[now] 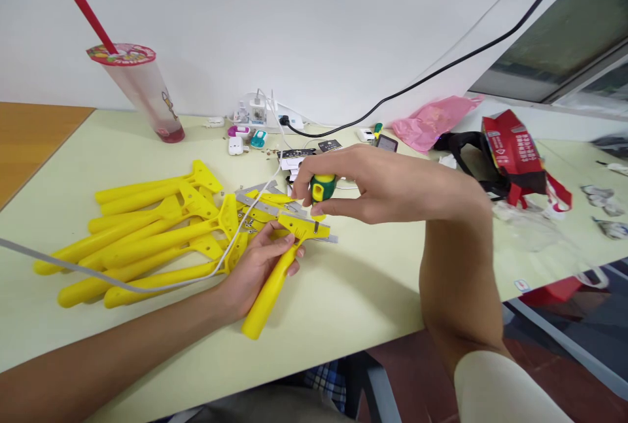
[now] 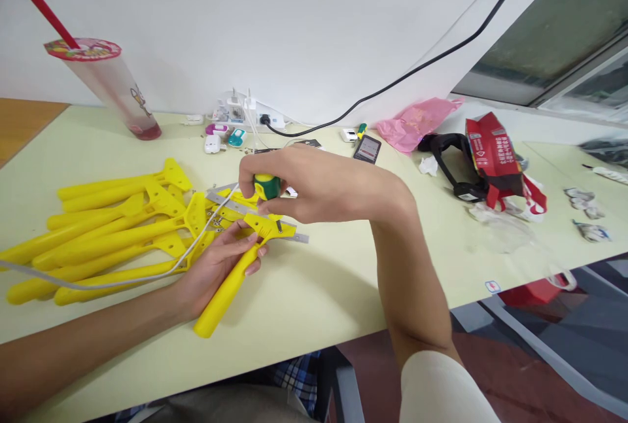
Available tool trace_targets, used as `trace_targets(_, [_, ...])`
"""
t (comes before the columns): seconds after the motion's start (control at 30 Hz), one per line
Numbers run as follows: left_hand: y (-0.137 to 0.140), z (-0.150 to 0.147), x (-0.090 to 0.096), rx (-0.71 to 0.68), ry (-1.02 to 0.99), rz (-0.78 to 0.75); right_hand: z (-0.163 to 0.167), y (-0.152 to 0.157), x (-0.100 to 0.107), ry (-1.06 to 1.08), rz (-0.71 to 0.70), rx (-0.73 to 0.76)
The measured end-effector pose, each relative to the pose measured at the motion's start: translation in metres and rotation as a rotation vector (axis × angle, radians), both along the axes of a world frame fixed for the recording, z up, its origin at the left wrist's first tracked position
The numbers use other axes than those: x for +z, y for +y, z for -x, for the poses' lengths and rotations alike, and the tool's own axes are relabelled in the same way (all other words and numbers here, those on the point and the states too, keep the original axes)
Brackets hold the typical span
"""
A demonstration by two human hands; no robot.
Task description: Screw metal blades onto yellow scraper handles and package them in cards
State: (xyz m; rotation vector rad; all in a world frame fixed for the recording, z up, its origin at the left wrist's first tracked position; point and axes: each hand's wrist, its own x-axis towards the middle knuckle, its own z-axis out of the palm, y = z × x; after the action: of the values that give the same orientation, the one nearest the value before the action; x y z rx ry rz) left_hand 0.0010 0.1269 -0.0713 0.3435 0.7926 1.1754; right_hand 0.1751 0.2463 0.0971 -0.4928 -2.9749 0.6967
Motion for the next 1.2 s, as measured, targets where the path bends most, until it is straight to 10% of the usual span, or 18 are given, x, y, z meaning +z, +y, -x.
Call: trace_targets(1.2, [0.001,0.000,0.001,-0.009,-0.023,-0.016,0.001,-0.003,-0.004,0.009,-0.043,-0.052])
